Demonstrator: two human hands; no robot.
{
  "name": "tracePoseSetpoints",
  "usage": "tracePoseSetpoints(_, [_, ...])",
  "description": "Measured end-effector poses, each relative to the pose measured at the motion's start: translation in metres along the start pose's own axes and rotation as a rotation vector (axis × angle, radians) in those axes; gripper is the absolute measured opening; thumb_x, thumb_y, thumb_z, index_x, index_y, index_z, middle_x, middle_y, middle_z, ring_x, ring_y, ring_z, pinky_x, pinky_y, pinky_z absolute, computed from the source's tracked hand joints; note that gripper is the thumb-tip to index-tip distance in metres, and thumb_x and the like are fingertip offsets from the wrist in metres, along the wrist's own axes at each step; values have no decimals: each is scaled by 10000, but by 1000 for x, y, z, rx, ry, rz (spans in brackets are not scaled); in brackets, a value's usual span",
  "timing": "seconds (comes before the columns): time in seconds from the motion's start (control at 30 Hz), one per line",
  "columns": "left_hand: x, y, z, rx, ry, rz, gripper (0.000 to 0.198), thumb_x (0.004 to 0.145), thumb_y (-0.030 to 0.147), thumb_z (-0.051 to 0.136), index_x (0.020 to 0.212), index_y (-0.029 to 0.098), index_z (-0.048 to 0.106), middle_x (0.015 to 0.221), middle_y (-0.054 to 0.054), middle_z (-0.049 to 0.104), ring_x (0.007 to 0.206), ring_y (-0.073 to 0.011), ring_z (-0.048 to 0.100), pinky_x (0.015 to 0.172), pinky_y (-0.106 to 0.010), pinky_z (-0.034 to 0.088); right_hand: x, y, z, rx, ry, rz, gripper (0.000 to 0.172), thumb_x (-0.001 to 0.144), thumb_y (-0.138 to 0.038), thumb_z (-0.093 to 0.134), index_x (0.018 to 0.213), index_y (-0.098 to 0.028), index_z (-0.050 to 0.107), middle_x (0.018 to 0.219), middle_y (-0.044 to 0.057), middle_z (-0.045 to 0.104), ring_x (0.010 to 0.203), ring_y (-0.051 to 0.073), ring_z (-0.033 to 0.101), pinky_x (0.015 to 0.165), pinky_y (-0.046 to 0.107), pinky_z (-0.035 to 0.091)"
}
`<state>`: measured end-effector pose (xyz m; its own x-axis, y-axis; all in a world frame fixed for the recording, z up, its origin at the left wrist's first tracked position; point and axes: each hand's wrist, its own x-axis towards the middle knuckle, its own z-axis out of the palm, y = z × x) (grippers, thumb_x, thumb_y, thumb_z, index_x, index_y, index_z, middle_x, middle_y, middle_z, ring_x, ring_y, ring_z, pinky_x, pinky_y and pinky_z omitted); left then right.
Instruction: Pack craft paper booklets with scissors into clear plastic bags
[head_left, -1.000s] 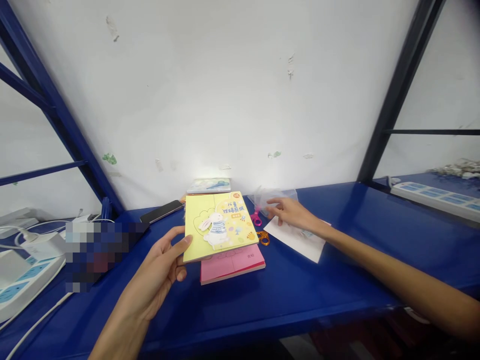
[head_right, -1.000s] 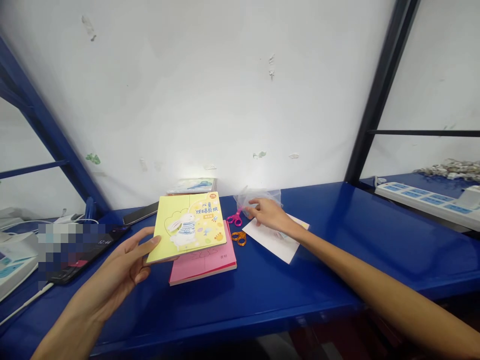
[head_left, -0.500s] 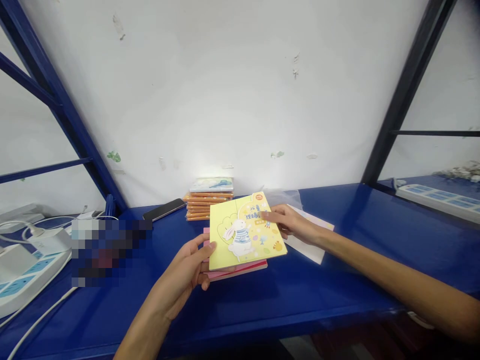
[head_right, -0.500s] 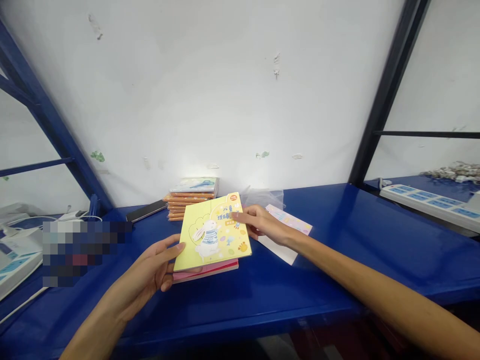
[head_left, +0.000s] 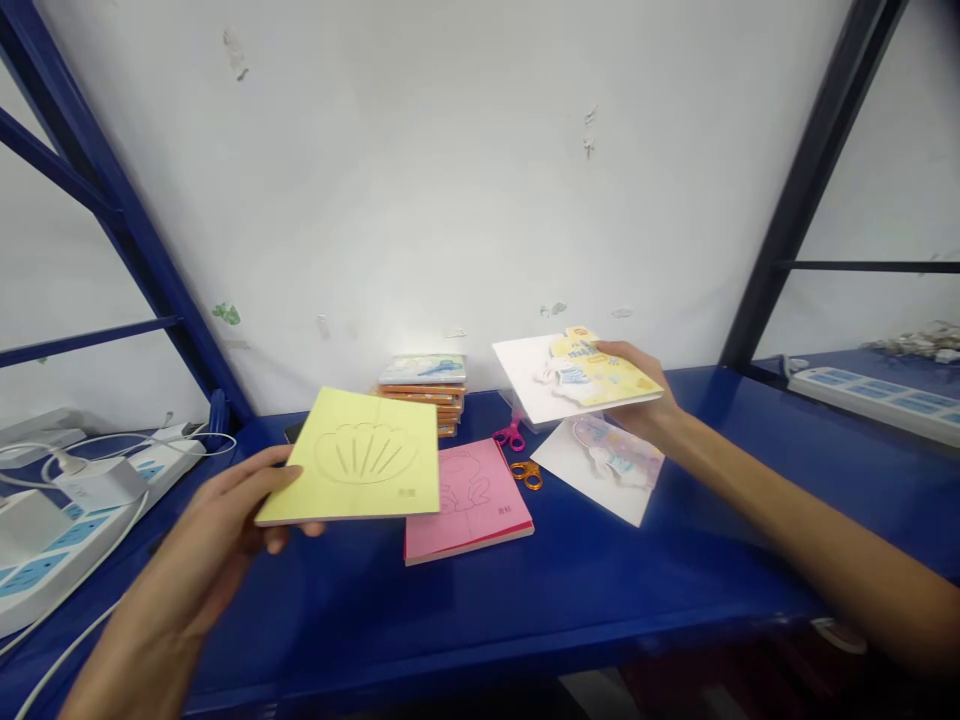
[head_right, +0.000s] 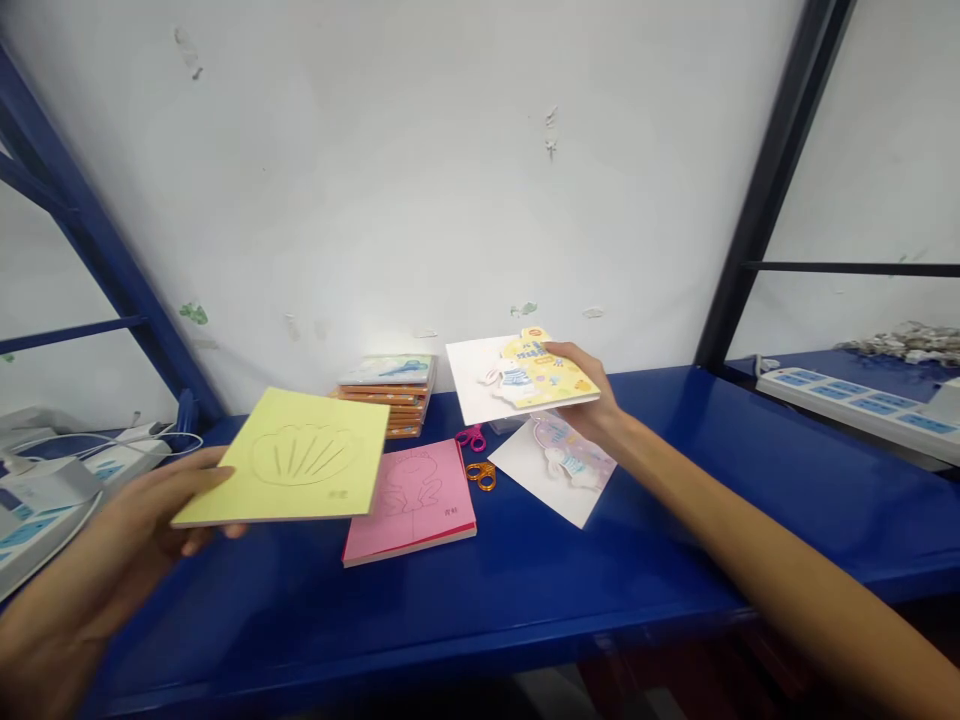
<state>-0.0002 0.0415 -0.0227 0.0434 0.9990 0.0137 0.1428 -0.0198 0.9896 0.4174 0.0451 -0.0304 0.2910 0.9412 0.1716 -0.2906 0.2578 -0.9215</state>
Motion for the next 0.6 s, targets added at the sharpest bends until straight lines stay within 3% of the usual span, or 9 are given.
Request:
tracePoseSetpoints(0.07, [3,0,-16,103,74,1,368,825,334,643,1149,160,641,579,10,667,546,-154,602,415,-184,367,4,-12,-10,27,-29,17,273,860,-363,601,1030,-182,716,1085,103,759,996,269,704,744,308,566])
tracePoseSetpoints(0.13, [7,-3,-30,180,74,-49,334,862,308,569,1153,156,627,587,11,666,551,-157,596,436,-201,357,9,-25,-26,-25,-59,67,291,912,-365,547,1061,-173,707,1094,117,755,982,268,700,777,322,558])
tracePoseSetpoints(0.3, [21,-22,-51,315,38,-173,380,823,323,580,1169,168,595,680,-21,715,582,-195,647,463,-233,389,27,-48,-86,-217,11,228,326,924,-381,581,1028,-114,736,1015,178,751,776,253,695,693,354,545])
tracePoseSetpoints(0.43, [36,-41,-53,393,-29,-213,428,777,346,589,1147,131,579,591,-64,695,520,-223,650,451,-252,414,41,-49,-136,-333,184,289,310,952,-354,626,956,-80,768,979,200,756,717,199,699,687,310,524])
tracePoseSetpoints(0.6, [45,-55,-43,550,-55,-301,422,747,323,545,1118,121,551,519,-78,680,473,-250,652,422,-259,396,37,-46,-175,-479,205,527,313,940,-334,652,905,-58,796,987,255,753,685,223,714,648,340,517])
